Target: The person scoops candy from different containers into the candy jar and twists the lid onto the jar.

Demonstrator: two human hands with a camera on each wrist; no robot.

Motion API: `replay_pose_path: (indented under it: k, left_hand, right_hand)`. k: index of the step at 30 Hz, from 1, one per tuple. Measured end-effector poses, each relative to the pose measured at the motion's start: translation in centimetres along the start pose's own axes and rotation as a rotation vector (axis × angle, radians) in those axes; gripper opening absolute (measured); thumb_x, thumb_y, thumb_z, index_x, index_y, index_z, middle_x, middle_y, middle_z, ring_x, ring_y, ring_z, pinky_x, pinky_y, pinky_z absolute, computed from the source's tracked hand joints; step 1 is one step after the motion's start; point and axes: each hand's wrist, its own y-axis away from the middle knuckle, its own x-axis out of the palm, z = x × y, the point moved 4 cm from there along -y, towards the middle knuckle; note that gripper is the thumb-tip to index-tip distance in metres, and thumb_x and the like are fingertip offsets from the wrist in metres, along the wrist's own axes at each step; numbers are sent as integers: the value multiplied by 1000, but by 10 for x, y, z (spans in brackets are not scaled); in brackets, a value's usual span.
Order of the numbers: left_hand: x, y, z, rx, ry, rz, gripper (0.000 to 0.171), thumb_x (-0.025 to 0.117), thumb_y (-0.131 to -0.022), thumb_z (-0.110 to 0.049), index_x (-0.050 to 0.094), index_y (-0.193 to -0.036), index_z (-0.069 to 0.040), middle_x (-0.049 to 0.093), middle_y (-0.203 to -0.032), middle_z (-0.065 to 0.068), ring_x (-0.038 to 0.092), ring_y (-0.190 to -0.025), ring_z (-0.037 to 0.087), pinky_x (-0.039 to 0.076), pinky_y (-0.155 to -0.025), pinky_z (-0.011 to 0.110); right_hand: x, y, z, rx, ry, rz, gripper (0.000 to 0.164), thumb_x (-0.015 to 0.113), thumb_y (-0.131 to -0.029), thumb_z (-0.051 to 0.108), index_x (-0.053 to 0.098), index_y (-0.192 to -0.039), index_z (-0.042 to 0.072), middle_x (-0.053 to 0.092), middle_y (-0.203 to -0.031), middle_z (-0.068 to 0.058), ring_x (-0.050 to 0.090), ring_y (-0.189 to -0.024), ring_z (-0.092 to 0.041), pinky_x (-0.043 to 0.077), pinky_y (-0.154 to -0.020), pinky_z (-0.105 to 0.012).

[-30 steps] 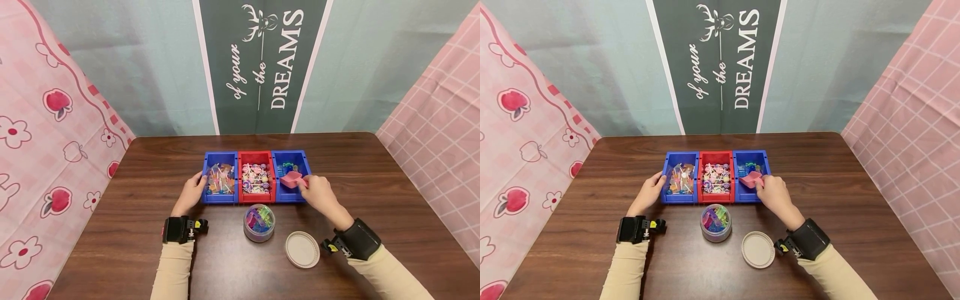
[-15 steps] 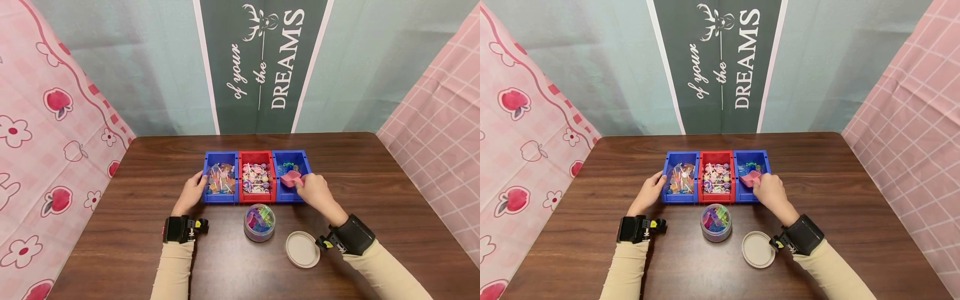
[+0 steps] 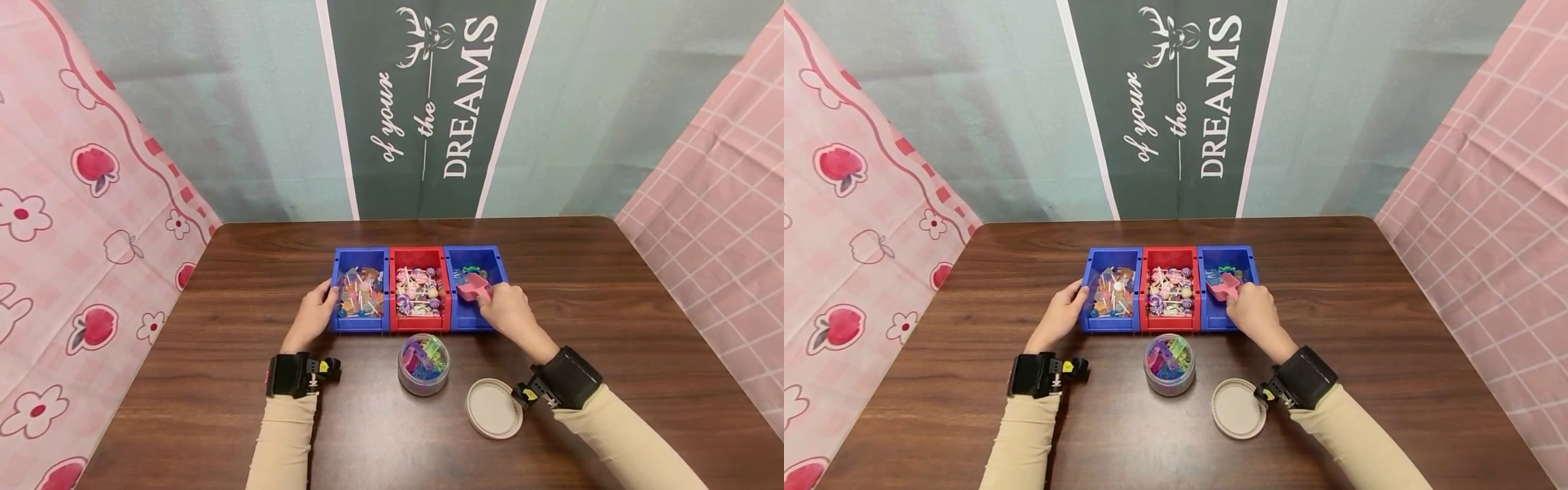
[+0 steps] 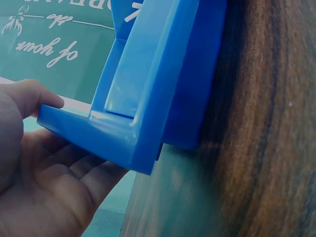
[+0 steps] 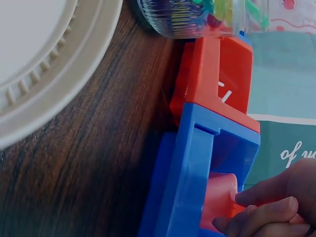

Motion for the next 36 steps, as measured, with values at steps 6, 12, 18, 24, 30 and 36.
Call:
replay_pose_path:
  k: [6,12,18,24,30,36]
  left_hand:
    - [1,0,0,-1,14,-6,46,40,-100,-19,40,-139,5,53,-131,29,53,-107,33,41,-101,54]
    - [0,1,-2,-5,5,5,47,39,-101,-20,39,-140,5,52,-132,29,52,-108,33,40,-102,54]
    - [0,2,-2,-11,7,13,46,38,-101,-19,39,-140,5,52,-131,28,53,-106,33,41,-101,54]
    - [0,2,-2,-11,6,14,47,39,-100,-20,38,-140,5,52,-132,28,53,-108,33,40,-102,54]
    - [0,2,-2,-5,10,16,47,39,-101,-19,38,-140,5,52,-132,28,53,-108,33,41,-102,54]
    - [1,1,-1,-11,16,22,47,39,-101,-20,38,-140,5,51,-133,28,52,-110,33,40,-103,54]
  right_hand:
    - [4,-3,0,15,4,-13,38,61,-80,9,41,-47,7,34,-47,-2,42,-46,-22,31,-43,-29]
    - [9,-6,2,26,7,-13,38,60,-81,10,43,-47,6,37,-47,-4,44,-47,-25,35,-43,-32]
    - [16,-8,7,27,46,-5,35,60,-79,12,47,-48,4,49,-49,-12,48,-49,-28,41,-43,-37]
    - [19,-12,8,66,39,48,37,61,-81,14,47,-48,5,42,-46,-5,47,-45,-23,33,-41,-28]
    - [23,-14,9,109,-1,156,40,58,-85,19,52,-48,5,48,-39,-4,49,-35,-16,33,-34,-22]
    - [25,-16,10,116,-8,201,43,58,-87,20,55,-47,4,51,-36,-4,50,-31,-14,34,-32,-20]
